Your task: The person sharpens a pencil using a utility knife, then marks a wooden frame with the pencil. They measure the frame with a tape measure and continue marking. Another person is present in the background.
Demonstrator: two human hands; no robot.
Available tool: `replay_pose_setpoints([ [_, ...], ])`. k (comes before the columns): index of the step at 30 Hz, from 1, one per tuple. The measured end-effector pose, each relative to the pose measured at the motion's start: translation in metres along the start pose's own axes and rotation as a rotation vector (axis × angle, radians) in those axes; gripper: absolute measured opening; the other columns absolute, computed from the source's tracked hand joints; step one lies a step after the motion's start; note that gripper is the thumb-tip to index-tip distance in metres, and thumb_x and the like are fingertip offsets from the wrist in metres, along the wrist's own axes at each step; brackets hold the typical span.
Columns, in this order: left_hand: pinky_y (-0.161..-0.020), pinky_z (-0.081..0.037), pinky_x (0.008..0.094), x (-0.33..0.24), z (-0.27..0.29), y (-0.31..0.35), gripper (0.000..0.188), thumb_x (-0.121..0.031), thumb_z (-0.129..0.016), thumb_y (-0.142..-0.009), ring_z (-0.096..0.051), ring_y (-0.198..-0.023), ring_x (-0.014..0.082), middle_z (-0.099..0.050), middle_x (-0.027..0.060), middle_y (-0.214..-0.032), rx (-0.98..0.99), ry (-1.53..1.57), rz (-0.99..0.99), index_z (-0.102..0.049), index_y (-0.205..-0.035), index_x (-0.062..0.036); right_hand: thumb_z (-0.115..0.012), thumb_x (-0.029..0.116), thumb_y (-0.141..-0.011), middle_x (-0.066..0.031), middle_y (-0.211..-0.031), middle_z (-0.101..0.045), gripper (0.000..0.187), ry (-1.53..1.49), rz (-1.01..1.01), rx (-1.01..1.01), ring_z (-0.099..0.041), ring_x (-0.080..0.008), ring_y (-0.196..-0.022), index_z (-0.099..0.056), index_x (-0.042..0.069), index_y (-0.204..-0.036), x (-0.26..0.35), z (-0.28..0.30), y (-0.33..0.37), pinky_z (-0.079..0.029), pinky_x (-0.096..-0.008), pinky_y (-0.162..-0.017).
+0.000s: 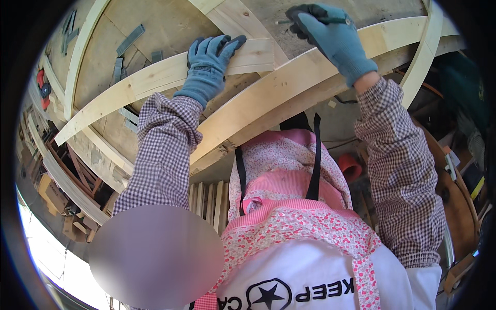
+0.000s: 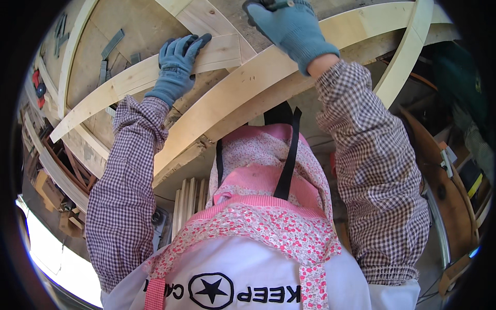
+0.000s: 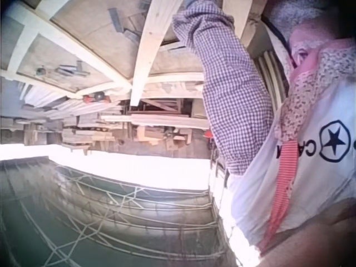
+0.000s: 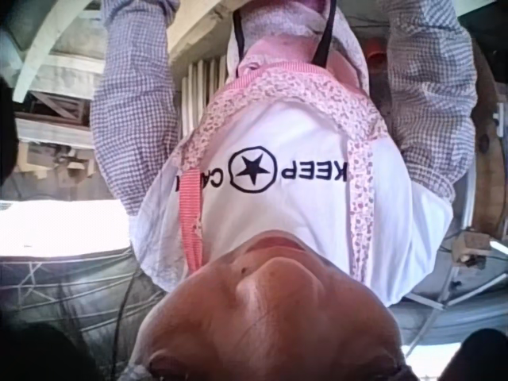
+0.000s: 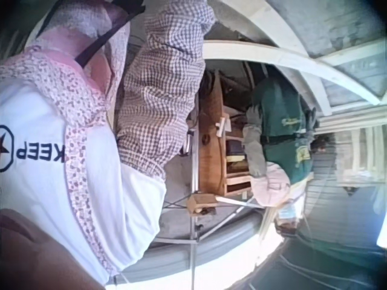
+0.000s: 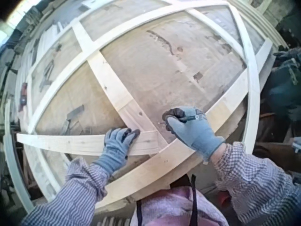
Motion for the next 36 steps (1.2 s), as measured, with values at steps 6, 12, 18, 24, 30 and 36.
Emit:
replay_pose_setpoints([
  [6,-0.107,-0.024,0.0471,0.001,-0.004,0.0,0.095,-0.013,-0.072,-0.054,-0.038,-0.12,0.0285,-0.04,0.0067,-0.127,0.013,0.002,0.007,-0.033,-0.139,-0.0285,-0.066,0.025,-0.079,-0.0099,-0.08,-0.068,0.02,-0.005,-0.116,-0.046,-0.066,-0.0225,-0.072,-0.068,0.008,-0.09,-0.014,-0.014,0.039,-0.051,-0.03,-0.066],
  [12,-0.108,-0.022,0.0471,0.001,-0.005,0.002,0.094,-0.011,-0.072,-0.055,-0.038,-0.12,0.0283,-0.041,0.0063,-0.127,-0.005,0.007,0.02,-0.033,-0.139,-0.0287,-0.064,0.025,-0.081,-0.0097,-0.084,-0.069,0.022,-0.024,-0.222,0.171,-0.067,-0.0212,-0.076,-0.069,0.008,-0.094,-0.008,-0.035,0.072,-0.051,-0.03,-0.069],
  [18,-0.109,-0.02,0.046,0.0,-0.009,-0.001,0.091,-0.013,-0.071,-0.059,-0.038,-0.121,0.0273,-0.041,0.007,-0.126,0.006,-0.063,-0.006,-0.033,-0.14,-0.0276,-0.062,0.021,-0.085,-0.0053,-0.079,-0.069,0.02,-0.286,-0.219,0.018,-0.066,-0.0123,-0.069,-0.067,0.004,-0.096,-0.009,-0.016,0.061,-0.051,-0.0252,-0.062],
  [24,-0.113,-0.015,0.0456,-0.003,0.018,-0.002,0.092,-0.028,-0.076,-0.066,-0.031,-0.131,0.0324,-0.038,0.0131,-0.136,0.24,-0.033,0.009,-0.026,-0.144,-0.0243,-0.044,0.013,-0.096,-0.0084,-0.078,-0.065,0.031,-0.365,-0.376,-0.124,-0.064,-0.0125,-0.064,-0.05,0.004,-0.125,0.02,0.028,0.08,-0.052,-0.0228,-0.057],
  [30,-0.11,-0.02,0.0484,0.007,0.088,0.063,0.084,-0.037,-0.067,-0.073,-0.031,-0.131,0.0347,-0.034,0.0177,-0.14,-0.208,0.192,0.311,-0.029,-0.142,-0.009,-0.06,0.005,-0.083,-0.0145,-0.108,-0.063,0.047,0.357,0.263,0.061,-0.063,-0.0269,-0.093,-0.05,0.007,-0.129,0.089,-0.027,0.084,-0.048,-0.0351,-0.083],
  [36,-0.106,-0.03,0.0437,0.008,0.105,0.246,0.067,-0.021,-0.066,-0.078,-0.037,-0.127,0.0352,-0.04,0.018,-0.136,-0.428,0.615,0.658,-0.037,-0.136,-0.0034,-0.07,0.013,-0.071,-0.0149,-0.124,-0.054,0.07,0.614,0.318,0.236,-0.049,-0.0331,-0.115,-0.042,0.012,-0.135,0.121,-0.133,0.05,-0.039,-0.0423,-0.095],
])
Point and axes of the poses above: each hand's wrist, its own y-axis away from the middle knuckle, its own z-axis out of the back of the hand, x = y × z, the point moved 10 cm from there along -y, towards the middle knuckle
